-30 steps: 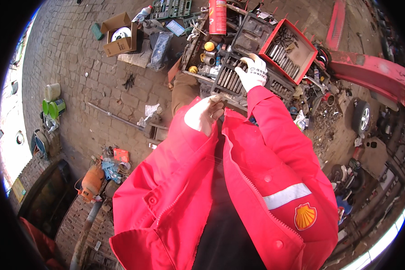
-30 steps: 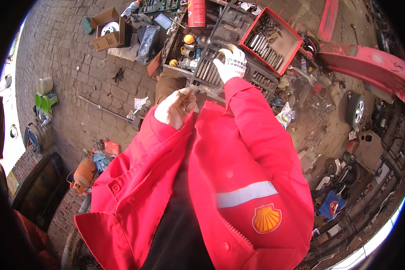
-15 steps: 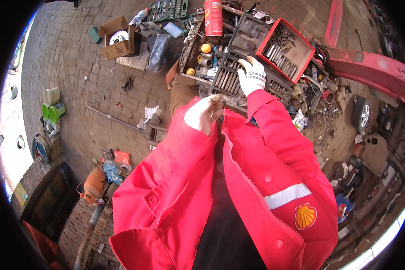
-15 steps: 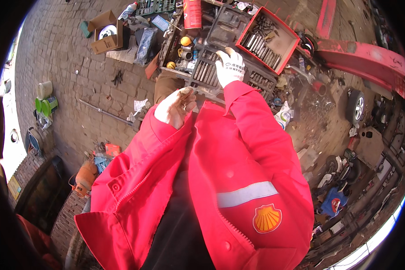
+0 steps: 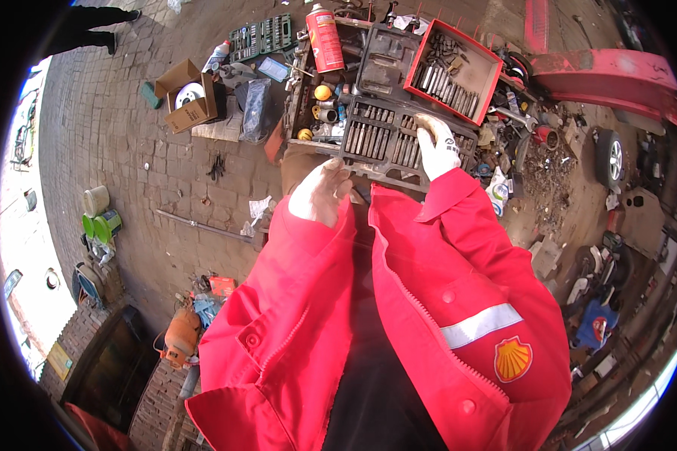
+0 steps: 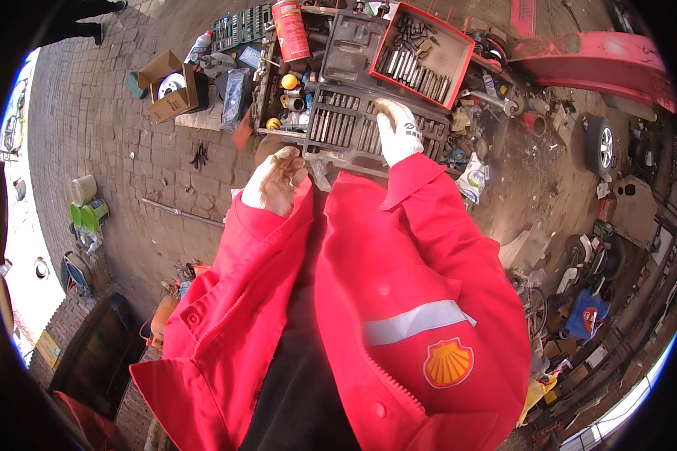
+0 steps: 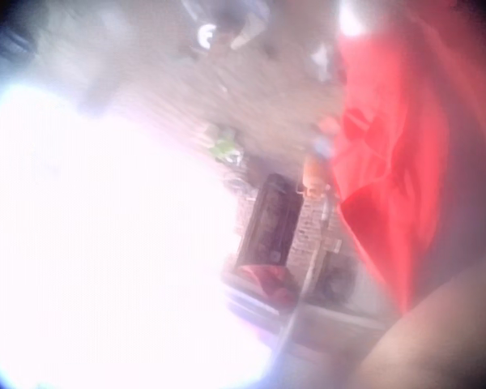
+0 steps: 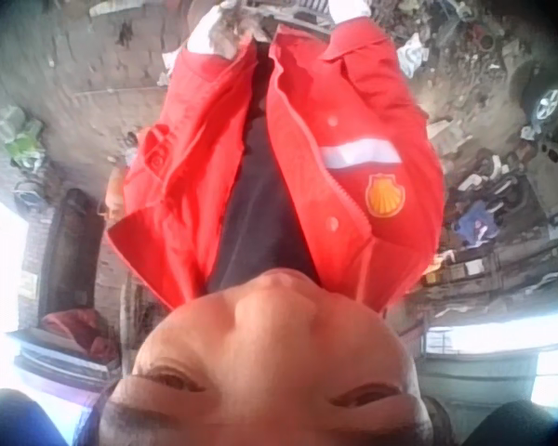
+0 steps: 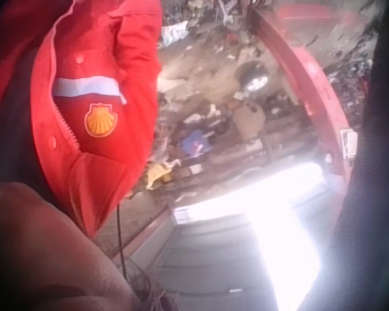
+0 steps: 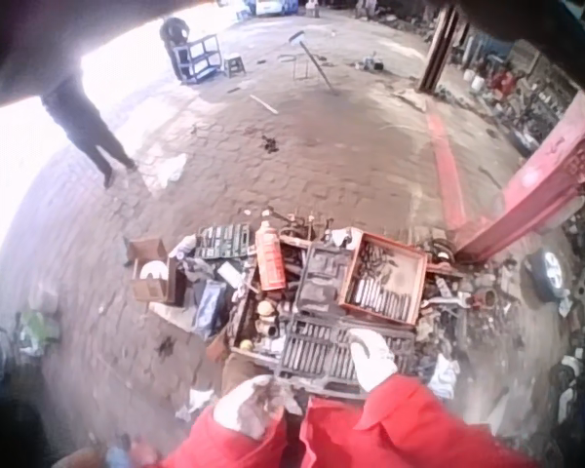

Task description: The person opens a compartmentalized tool case and removes several metal tool bits, then walks to a nearby shelf to retrieve a red box containing additional bits. They return to the case and place the bits from the box into the case, arranging them in the slots.

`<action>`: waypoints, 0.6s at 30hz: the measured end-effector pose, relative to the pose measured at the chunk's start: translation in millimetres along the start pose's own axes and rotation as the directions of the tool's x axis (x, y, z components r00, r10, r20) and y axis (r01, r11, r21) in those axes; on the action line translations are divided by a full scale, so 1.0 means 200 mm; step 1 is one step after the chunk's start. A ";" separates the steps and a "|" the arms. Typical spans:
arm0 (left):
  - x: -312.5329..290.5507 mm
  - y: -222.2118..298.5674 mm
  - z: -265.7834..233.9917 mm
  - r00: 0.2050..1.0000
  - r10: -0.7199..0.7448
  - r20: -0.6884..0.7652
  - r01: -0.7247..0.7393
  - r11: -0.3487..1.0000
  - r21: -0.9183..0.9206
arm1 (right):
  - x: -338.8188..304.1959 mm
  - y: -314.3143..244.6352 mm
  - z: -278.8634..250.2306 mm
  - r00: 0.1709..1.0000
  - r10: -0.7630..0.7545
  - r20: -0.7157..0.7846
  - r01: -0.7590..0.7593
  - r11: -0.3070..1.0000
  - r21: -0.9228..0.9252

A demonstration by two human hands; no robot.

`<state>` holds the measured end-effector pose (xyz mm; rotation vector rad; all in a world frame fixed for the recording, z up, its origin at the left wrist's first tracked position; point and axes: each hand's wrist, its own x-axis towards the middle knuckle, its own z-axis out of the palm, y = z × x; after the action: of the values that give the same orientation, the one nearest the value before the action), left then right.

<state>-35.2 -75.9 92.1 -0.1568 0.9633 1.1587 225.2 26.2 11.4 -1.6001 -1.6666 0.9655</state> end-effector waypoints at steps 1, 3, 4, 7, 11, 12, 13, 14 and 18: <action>0.01 0.00 -0.02 0.999 -0.001 -0.043 0.003 0.998 0.057 | -0.04 0.04 -0.06 0.999 -0.027 -0.023 0.027 1.000 -0.005; 0.05 0.00 -0.06 1.000 -0.004 0.030 0.002 0.998 0.056 | -0.11 0.14 -0.14 0.975 0.211 -0.069 -0.193 0.959 0.207; 0.06 -0.01 -0.08 0.999 0.004 0.054 -0.006 0.999 0.036 | -0.14 0.20 -0.18 0.971 0.217 -0.103 -0.194 0.962 0.190; 0.10 -0.04 -0.09 0.997 -0.020 0.080 0.016 0.998 0.053 | -0.24 0.36 -0.29 0.951 0.267 -0.154 -0.238 0.954 0.185; 0.14 -0.03 -0.05 0.976 -0.108 0.187 0.099 0.993 0.057 | -0.35 0.52 -0.33 0.930 0.321 -0.180 -0.278 0.933 0.227; 0.15 -0.02 -0.04 0.963 -0.131 0.237 0.121 0.991 0.057 | -0.36 0.54 -0.33 0.922 0.337 -0.191 -0.296 0.930 0.216; 0.15 -0.03 -0.04 0.946 -0.153 0.286 0.142 0.988 0.057 | -0.38 0.55 -0.33 0.920 0.341 -0.193 -0.301 0.931 0.208; 0.15 -0.03 -0.03 0.959 -0.122 0.257 0.099 0.990 0.102 | -0.39 0.56 -0.33 0.916 0.354 -0.190 -0.318 0.927 0.196; 0.15 -0.06 -0.03 0.982 -0.030 0.184 0.010 0.994 0.107 | -0.42 0.50 -0.36 0.900 0.373 -0.226 -0.370 0.927 0.060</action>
<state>-26.8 -63.6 62.3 0.0263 0.8532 1.0808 345.8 -52.8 -30.8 -1.9827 -1.2135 0.9225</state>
